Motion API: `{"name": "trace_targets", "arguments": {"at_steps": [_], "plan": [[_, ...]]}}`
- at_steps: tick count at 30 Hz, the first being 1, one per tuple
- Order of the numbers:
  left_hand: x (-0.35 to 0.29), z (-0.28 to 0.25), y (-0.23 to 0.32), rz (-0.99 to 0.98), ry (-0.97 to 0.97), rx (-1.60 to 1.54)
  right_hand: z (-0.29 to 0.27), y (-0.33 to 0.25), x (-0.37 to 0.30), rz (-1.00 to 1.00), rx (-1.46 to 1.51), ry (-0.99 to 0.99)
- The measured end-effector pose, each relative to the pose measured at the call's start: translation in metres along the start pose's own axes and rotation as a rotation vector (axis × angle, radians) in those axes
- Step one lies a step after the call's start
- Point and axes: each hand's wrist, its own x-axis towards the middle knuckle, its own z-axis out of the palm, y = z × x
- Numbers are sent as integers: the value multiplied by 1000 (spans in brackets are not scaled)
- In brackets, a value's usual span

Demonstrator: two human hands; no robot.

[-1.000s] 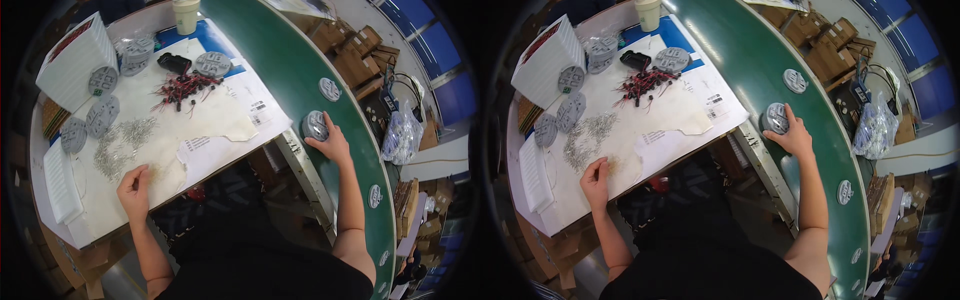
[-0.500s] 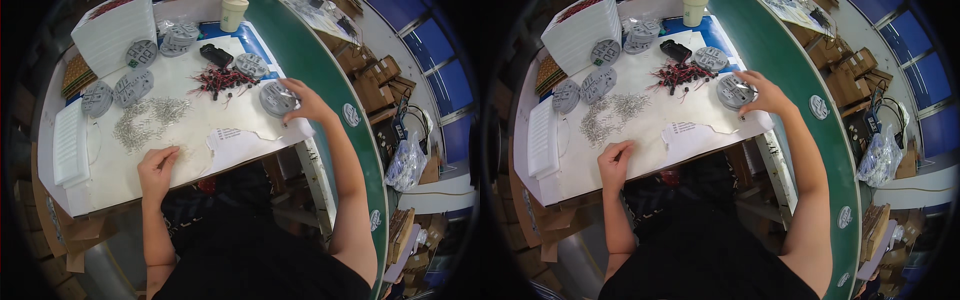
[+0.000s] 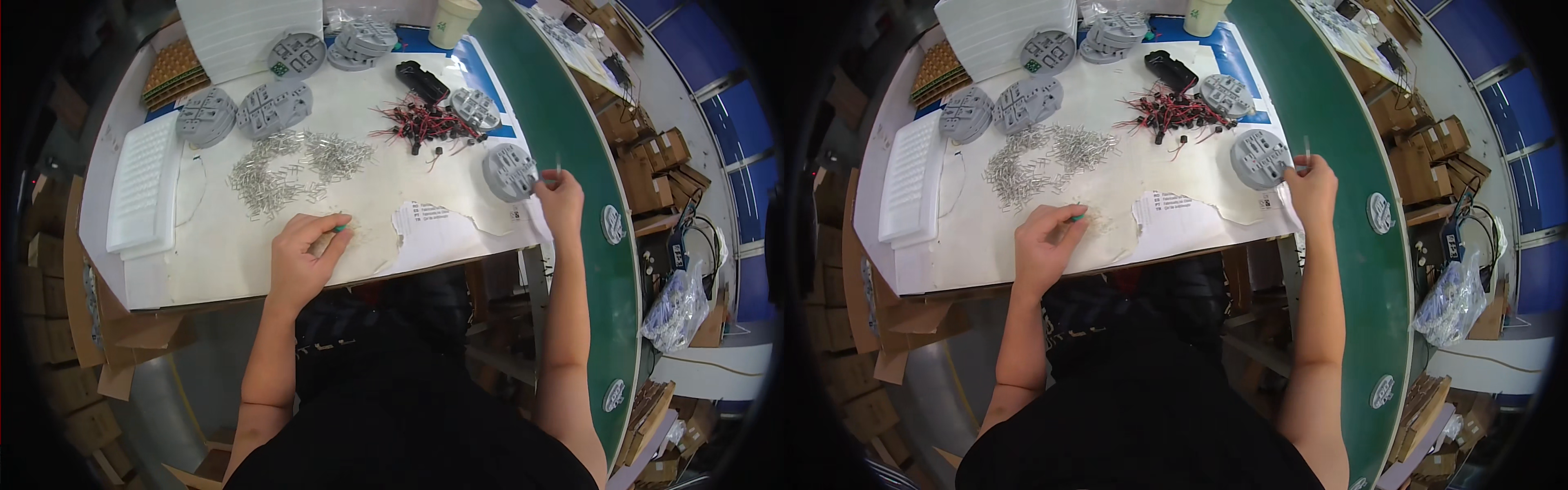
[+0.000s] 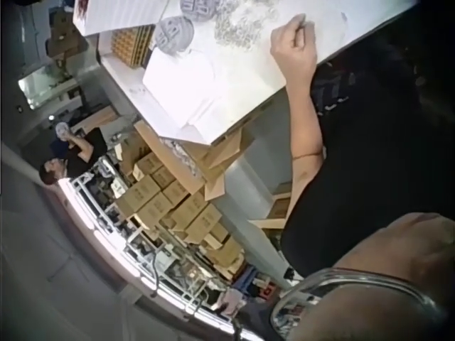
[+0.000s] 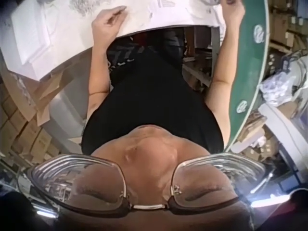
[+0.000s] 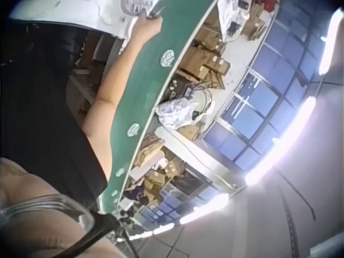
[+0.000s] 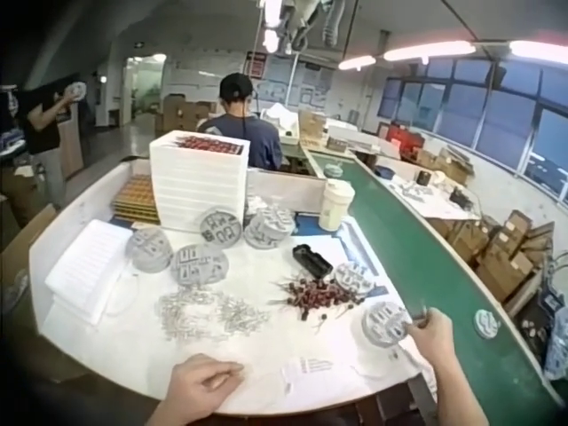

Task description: Assembling small metal and plastic parts into circular plastic bases at a factory workstation.

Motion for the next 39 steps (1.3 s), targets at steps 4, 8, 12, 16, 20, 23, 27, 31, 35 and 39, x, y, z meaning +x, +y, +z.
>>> {"name": "trace_targets", "arguments": {"at_steps": [4, 8, 12, 16, 20, 23, 27, 31, 35, 39], "plan": [[0, -4, -5, 77, 94, -9, -8, -28, -5, -44, 233, 149], [13, -9, 18, 198, 59, 74, 33, -117, -66, -324, 224, -273], [14, -8, 6, 174, -177, 169, 90, -147, -65, -350, 266, -513], [9, -5, 4, 3, -253, 76, 110, -178, -37, -343, 109, -459], [9, -7, -3, 24, -175, 52, 140, -178, -34, -406, 36, -398], [11, -7, -2, 50, -175, 76, 156, -170, -28, -535, 26, -320], [6, -3, 6, 9, -206, 114, 120, -162, -30, -435, 353, -483], [0, 3, 9, -18, -157, 128, 85, -172, -48, -257, 518, -743], [2, 5, 7, -23, -148, 105, 77, -187, -49, -227, 380, -862], [0, 5, 5, -3, -136, 104, 77, -186, -46, -354, 319, -812]]}}
